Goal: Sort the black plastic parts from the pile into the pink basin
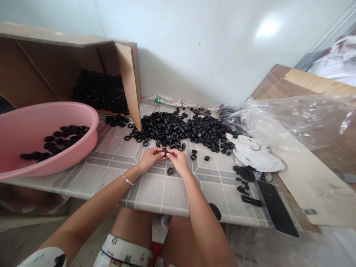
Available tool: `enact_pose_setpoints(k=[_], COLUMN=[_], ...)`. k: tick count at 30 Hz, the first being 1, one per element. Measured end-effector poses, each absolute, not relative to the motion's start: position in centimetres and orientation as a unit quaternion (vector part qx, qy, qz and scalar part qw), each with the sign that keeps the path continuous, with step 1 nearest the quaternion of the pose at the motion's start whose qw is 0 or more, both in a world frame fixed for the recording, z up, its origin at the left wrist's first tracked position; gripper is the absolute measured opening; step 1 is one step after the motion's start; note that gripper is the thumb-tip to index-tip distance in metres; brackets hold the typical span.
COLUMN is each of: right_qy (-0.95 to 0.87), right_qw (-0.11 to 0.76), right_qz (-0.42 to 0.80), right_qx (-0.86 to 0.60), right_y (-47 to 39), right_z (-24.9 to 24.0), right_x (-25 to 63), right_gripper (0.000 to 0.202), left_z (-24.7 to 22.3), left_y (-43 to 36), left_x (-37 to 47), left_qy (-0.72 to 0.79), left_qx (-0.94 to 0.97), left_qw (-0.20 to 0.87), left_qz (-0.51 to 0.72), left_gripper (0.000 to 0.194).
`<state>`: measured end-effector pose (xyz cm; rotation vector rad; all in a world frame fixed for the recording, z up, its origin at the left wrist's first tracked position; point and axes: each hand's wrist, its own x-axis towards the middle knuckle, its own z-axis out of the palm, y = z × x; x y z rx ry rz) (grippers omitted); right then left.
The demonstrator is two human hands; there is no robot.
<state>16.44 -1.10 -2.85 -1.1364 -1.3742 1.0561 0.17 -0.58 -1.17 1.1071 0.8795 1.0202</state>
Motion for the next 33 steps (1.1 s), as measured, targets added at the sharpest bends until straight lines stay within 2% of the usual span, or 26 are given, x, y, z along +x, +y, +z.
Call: enact_pose_setpoints(k=[15,23,33], right_qy=[-0.589,-0.643,-0.649], right_qw=[0.520,0.526,0.512], right_qz=[0.428,0.351,0.339], right_qx=[-0.447,-0.432,-0.449], right_y=[-1.2,-1.3,-1.4], right_z=[-2.8,-2.5,-2.4], right_x=[16.0,16.1,16.0], right_gripper=[0.025,0.021,0.024], left_z=[-0.8,-0.4,-0.4], left_y=[-0.3,0.4,0.4], left_x=[0.1,-0.4,-0.4], left_qy=[0.391,0.381,0.359], left_qx=[0.459,0.418,0.420], left_qw=[0.674,0.719,0.727], left_qz=[0.427,0.404,0.407], left_gripper=[0.047,0.033,0.034])
